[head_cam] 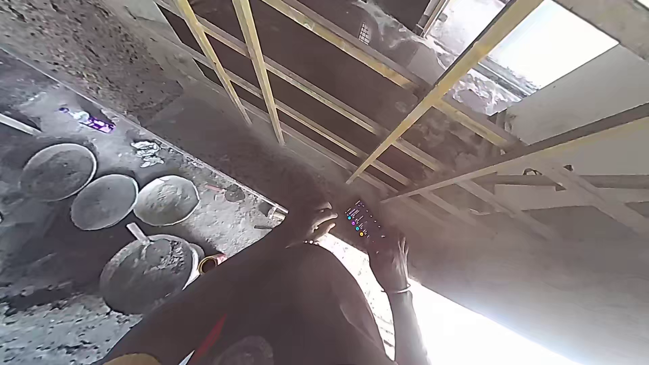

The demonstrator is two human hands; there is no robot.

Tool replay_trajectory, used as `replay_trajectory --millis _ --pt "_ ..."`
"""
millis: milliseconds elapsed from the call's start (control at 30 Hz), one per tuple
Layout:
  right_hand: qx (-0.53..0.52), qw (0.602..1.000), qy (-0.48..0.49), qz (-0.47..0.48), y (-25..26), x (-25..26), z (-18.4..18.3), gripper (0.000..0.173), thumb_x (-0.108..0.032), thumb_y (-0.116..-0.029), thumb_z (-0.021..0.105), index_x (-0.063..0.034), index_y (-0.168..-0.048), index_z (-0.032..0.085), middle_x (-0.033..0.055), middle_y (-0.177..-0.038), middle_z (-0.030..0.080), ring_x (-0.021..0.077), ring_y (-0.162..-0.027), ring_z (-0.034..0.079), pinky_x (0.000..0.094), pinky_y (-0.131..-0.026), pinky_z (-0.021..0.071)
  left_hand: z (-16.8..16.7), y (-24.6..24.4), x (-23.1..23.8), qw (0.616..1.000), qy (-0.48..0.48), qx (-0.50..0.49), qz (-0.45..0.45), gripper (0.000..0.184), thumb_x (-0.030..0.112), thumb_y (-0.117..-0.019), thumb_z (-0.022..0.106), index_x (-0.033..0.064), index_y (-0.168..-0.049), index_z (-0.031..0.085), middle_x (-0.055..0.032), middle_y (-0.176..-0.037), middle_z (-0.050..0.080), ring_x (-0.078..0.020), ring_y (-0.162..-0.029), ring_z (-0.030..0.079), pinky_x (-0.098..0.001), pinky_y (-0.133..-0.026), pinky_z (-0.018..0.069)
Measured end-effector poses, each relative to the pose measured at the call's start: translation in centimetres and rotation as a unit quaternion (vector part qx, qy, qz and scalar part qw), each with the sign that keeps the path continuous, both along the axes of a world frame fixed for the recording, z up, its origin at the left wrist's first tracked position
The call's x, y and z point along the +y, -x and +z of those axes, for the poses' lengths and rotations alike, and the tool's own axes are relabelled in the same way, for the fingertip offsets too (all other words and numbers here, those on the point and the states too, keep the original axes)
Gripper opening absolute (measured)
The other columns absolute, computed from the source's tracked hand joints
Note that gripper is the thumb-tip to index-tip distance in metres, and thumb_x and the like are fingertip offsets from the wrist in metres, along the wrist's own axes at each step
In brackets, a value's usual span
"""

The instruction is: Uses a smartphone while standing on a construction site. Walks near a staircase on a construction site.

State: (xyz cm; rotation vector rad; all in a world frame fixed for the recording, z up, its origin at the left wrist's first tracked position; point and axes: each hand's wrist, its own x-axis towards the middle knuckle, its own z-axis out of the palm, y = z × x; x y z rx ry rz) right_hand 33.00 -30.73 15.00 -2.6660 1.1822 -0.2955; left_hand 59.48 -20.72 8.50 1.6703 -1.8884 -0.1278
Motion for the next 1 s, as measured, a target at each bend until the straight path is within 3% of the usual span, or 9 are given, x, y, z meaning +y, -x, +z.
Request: replay_trajectory --millis 67,200,333,600,933,1000 --pt "0.032 0.999 -0.021 0.0 -0.3 -0.3 0.8 0.038 -0.049 -0.0979 0.057 -0.0323 -0.128 0.073 0.0165 -0.123 0.067 0.0423 -0.117 0.06 0.0662 -0.094 0.0471 0.1 0.0 0.0 1.0 0.0 -0.008 -0.002 0.034 0.045 -0.1008 0.052 0.0247 -0.116 0.075 0.0003 -0.107 0.072 -0.0165 -0.102 0.066 -0.0376 -0.09 0.0537" --pt "-0.005 0.997 0.063 -0.033 0.2 -0.9 1.6 0.04 -0.05 -0.0934 0.06 -0.0156 -0.096 0.081 0.0149 -0.105 0.072 0.0395 -0.106 0.066 0.0605 -0.086 0.0517 0.1 0.0 0.0 1.0 0.012 -0.007 0.0 0.034 0.045 -0.1007 0.052 0.0246 -0.115 0.075 0.0004 -0.106 0.072 -0.0167 -0.103 0.066 -0.0379 -0.092 0.0534" --pt "-0.03 0.997 0.063 -0.045 0.0 -1.3 1.2 0.043 -0.046 -0.0969 0.054 -0.0119 -0.091 0.08 0.0168 -0.104 0.071 0.0397 -0.106 0.065 0.0595 -0.089 0.052 0.1 0.0 -0.1 1.0 0.006 -0.004 -0.003 0.033 0.045 -0.1007 0.053 0.0241 -0.115 0.074 -0.0004 -0.107 0.071 -0.0182 -0.103 0.066 -0.0397 -0.092 0.0536" --pt "-0.006 0.999 0.03 -0.027 -1.0 -1.9 1.0 0.03 -0.028 -0.0982 0.054 -0.0178 -0.111 0.079 0.0198 -0.107 0.069 0.042 -0.104 0.064 0.0604 -0.084 0.0524 0.2 -0.1 -0.1 1.0 0.011 -0.009 -0.012 0.033 0.044 -0.1002 0.053 0.0232 -0.114 0.074 -0.0006 -0.106 0.072 -0.0183 -0.103 0.067 -0.0399 -0.091 0.054" --pt "0.013 0.999 0.015 -0.03 -1.5 -2.5 1.0 0.029 -0.023 -0.0994 0.053 -0.021 -0.113 0.079 0.0187 -0.107 0.069 0.0409 -0.104 0.065 0.0579 -0.083 0.053 0.1 0.0 0.0 1.0 -0.005 0.003 -0.011 0.033 0.044 -0.1007 0.053 0.0238 -0.115 0.074 0.0004 -0.108 0.071 -0.017 -0.104 0.067 -0.0395 -0.092 0.0546" --pt "0.008 0.999 0.017 -0.035 -1.6 -2.6 0.9 0.032 -0.024 -0.0988 0.052 -0.0255 -0.115 0.079 0.017 -0.104 0.069 0.0389 -0.101 0.064 0.0564 -0.083 0.0528 0.3 -0.1 0.0 1.0 -0.017 0.005 -0.021 0.034 0.044 -0.1018 0.051 0.0222 -0.117 0.073 -0.0008 -0.107 0.07 -0.0182 -0.104 0.065 -0.0387 -0.092 0.0533"
